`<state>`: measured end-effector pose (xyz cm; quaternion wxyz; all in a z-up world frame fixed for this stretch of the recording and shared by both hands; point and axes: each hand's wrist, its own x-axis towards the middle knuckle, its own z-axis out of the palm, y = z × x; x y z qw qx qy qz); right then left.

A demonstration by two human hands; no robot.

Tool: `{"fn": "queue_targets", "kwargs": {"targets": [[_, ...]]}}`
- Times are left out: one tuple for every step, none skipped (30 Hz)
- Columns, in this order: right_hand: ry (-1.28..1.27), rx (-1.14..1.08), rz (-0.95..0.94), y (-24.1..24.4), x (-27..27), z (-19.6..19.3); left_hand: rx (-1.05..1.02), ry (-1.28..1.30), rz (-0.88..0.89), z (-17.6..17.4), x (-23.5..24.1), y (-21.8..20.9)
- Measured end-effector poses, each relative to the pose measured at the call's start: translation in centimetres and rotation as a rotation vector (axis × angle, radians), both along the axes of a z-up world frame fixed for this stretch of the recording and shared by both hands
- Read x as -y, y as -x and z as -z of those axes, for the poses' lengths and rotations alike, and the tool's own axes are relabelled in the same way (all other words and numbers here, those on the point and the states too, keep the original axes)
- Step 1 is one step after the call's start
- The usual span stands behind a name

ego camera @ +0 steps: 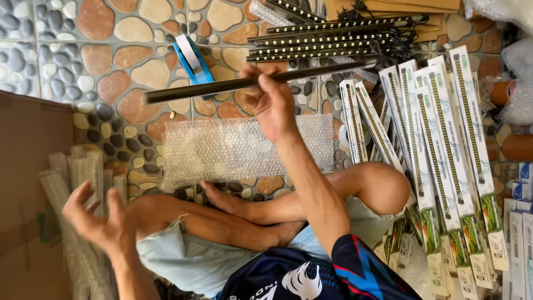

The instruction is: The person sits on the floor and wraps LED light strips in bubble wrap. They roll the strip in the protective material and secure it with tape from a dispenser, then place the finished package aside.

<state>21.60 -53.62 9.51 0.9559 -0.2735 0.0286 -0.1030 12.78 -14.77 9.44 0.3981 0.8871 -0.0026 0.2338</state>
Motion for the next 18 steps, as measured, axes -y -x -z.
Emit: {"fn": "queue_targets", "kwargs": {"targets": [[-0.121, 0.065, -0.033, 1.0, -2.0, -1.5, -0.068, 0.099, 0.034, -1.1, 1.3, -0.3], [-0.122, 0.075, -0.038, 2.4, -3.1, -3.1, -0.058, 0.097, 0.03, -1.5, 1.7, -0.2], [-0.08, 0.085, -0.098, 3.7, -4.0, -4.7, -0.094, 0.155, 0.083, -2.0, 2.1, -0.2], [-0.037, 0.095, -0.158, 5.0, -5.0, -6.2, -0.13, 0.212, 0.137, -2.4, 2.6, -0.1], [-0.04, 0.101, -0.166, 5.4, -4.7, -5.6, -0.124, 0.209, 0.13, -1.8, 2.4, -0.1], [0.086, 0.074, -0.105, 5.7, -4.4, -4.9, -0.118, 0.249, 0.173, -1.2, 2.3, 0.0], [0.214, 0.046, -0.045, 5.9, -4.1, -4.3, -0.111, 0.291, 0.214, -0.5, 2.2, 0.1], [0.214, 0.053, -0.054, 6.1, -2.8, -4.0, -0.104, 0.291, 0.206, -1.0, 2.5, 0.5], [0.342, -0.041, 0.067, 6.3, -1.4, -3.8, -0.119, 0.298, 0.225, -1.5, 2.9, 0.9], [0.469, -0.135, 0.189, 6.3, 0.1, -3.5, -0.134, 0.305, 0.244, -1.9, 3.3, 1.2], [0.473, -0.127, 0.185, 7.0, 1.7, -3.3, -0.126, 0.309, 0.239, -1.9, 3.3, 1.5], [0.516, -0.143, 0.283, 7.5, 3.4, -3.0, -0.143, 0.304, 0.241, -1.9, 3.3, 1.8], [0.561, -0.167, 0.381, 8.4, 5.3, -2.7, -0.168, 0.302, 0.243, -1.7, 3.5, 2.4], [0.567, -0.166, 0.375, 8.8, 8.1, -2.2, -0.168, 0.308, 0.237, -1.4, 3.8, 2.6], [0.623, -0.12, 0.423, 9.2, 10.7, -1.6, -0.176, 0.305, 0.233, -1.1, 4.0, 2.7], [0.679, -0.074, 0.471, 9.6, 13.4, -1.0, -0.184, 0.303, 0.229, -0.8, 4.2, 2.8], [0.681, -0.068, 0.477, 10.1, 15.9, -0.9, -0.178, 0.307, 0.233, -0.6, 4.4, 2.7], [0.687, -0.05, 0.532, 10.5, 18.4, -0.8, -0.222, 0.308, 0.25, -0.5, 4.6, 2.7]]}}
